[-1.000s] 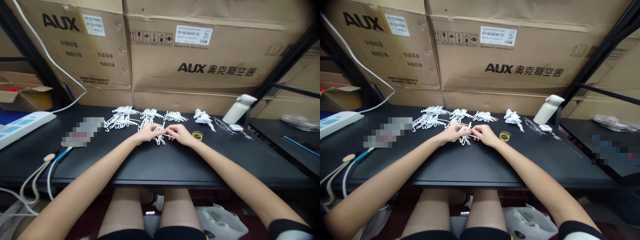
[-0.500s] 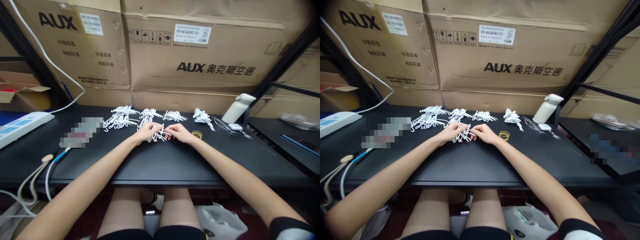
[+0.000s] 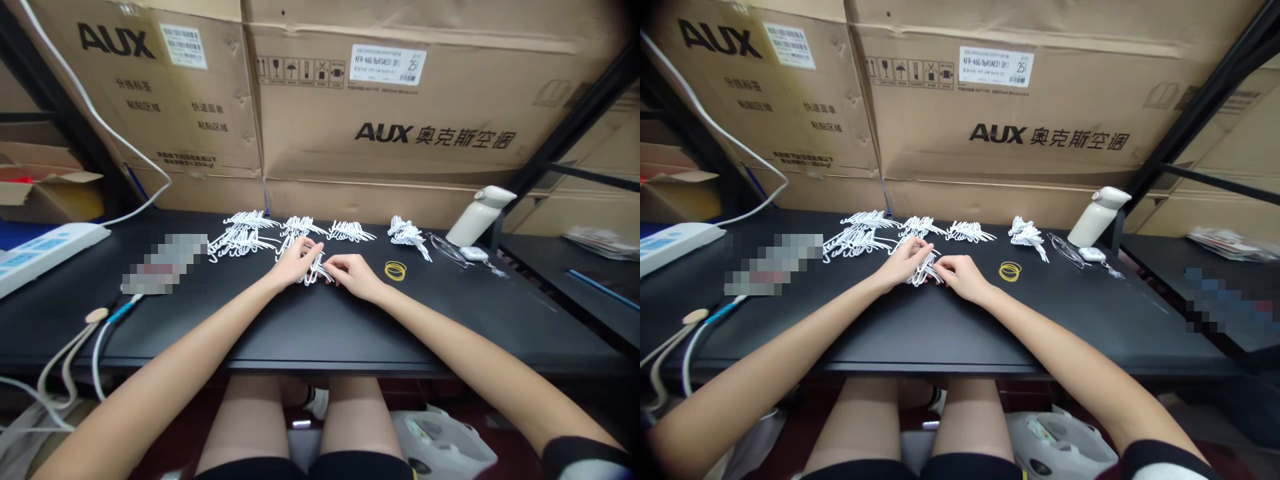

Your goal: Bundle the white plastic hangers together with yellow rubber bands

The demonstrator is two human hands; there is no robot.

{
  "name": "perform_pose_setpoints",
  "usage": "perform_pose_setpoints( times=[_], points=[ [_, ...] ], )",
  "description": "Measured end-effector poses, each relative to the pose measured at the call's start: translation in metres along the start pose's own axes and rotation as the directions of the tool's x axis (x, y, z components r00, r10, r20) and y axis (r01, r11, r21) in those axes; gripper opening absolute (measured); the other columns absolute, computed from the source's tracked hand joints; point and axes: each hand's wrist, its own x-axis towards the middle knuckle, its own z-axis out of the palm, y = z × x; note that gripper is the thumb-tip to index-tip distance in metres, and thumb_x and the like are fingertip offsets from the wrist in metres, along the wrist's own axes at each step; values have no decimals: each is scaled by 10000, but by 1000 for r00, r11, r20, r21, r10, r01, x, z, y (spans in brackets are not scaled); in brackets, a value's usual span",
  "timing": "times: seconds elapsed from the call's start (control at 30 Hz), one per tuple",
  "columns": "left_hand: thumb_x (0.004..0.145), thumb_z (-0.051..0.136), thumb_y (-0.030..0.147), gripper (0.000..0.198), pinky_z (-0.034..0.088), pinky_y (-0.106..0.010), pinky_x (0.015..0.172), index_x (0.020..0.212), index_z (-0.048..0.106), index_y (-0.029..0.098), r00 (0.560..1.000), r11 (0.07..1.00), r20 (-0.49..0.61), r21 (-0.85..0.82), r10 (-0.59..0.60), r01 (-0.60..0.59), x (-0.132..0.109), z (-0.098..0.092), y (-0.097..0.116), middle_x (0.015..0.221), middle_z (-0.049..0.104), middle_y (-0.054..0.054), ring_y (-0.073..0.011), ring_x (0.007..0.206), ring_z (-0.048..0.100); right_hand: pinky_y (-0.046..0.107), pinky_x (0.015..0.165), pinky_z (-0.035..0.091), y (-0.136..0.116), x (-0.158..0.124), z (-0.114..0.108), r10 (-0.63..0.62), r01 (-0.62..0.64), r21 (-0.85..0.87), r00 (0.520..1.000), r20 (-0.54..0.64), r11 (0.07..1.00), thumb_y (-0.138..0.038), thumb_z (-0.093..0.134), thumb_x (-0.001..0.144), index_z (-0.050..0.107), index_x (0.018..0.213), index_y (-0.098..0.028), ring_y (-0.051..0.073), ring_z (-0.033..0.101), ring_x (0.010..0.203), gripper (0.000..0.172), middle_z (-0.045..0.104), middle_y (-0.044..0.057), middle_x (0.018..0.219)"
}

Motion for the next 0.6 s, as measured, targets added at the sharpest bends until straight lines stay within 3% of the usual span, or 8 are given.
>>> perform_pose_setpoints(
  times=[0.1, 0.23, 0.33, 0.43, 0.6],
  points=[
    [817, 599, 472, 331, 446, -189, 488, 943, 480, 190, 996, 999, -87, 40, 23, -19, 0, 1, -1, 767, 635, 2, -88, 546, 581, 228, 576, 414, 0, 0, 1, -8, 8, -5, 999, -34, 1000, -336, 500, 886, 610, 701, -145, 109, 538, 534, 288, 604, 1, 605],
    [813, 618, 451, 343, 504, -236, 475, 966, 440, 202, 999, 995, 33, -92, -28, 31, -3, 3, 4, 878, 672, -37, -115, 543, 625, 237, 565, 422, -2, 0, 3, 24, -23, 87, 1000, -14, 996, -376, 516, 880, 609, 698, -143, 113, 531, 538, 310, 625, 20, 633],
    [824, 614, 429, 291, 523, -266, 463, 886, 456, 192, 995, 990, 104, -141, -5, 19, -5, 4, 8, 749, 661, -17, -145, 510, 642, 242, 559, 442, -2, 0, 4, 49, -51, 189, 999, 13, 981, -418, 542, 865, 623, 720, -137, 112, 538, 539, 326, 651, 39, 674],
    [812, 625, 437, 294, 504, -242, 431, 824, 482, 181, 995, 989, 86, -143, 47, -34, -4, 4, 8, 649, 636, -1, -145, 475, 632, 241, 533, 450, 0, 2, 5, 86, -99, 286, 995, 57, 953, -466, 577, 833, 642, 745, -131, 105, 534, 515, 352, 664, 47, 678],
    [820, 584, 494, 328, 494, -228, 456, 799, 521, 173, 990, 991, 62, -50, 126, -123, -3, 2, 7, 652, 654, -12, -132, 488, 622, 232, 511, 439, 1, 3, 4, 125, -157, 344, 986, 113, 926, -489, 630, 784, 658, 748, -125, 106, 557, 514, 366, 688, 61, 692]
  ],
)
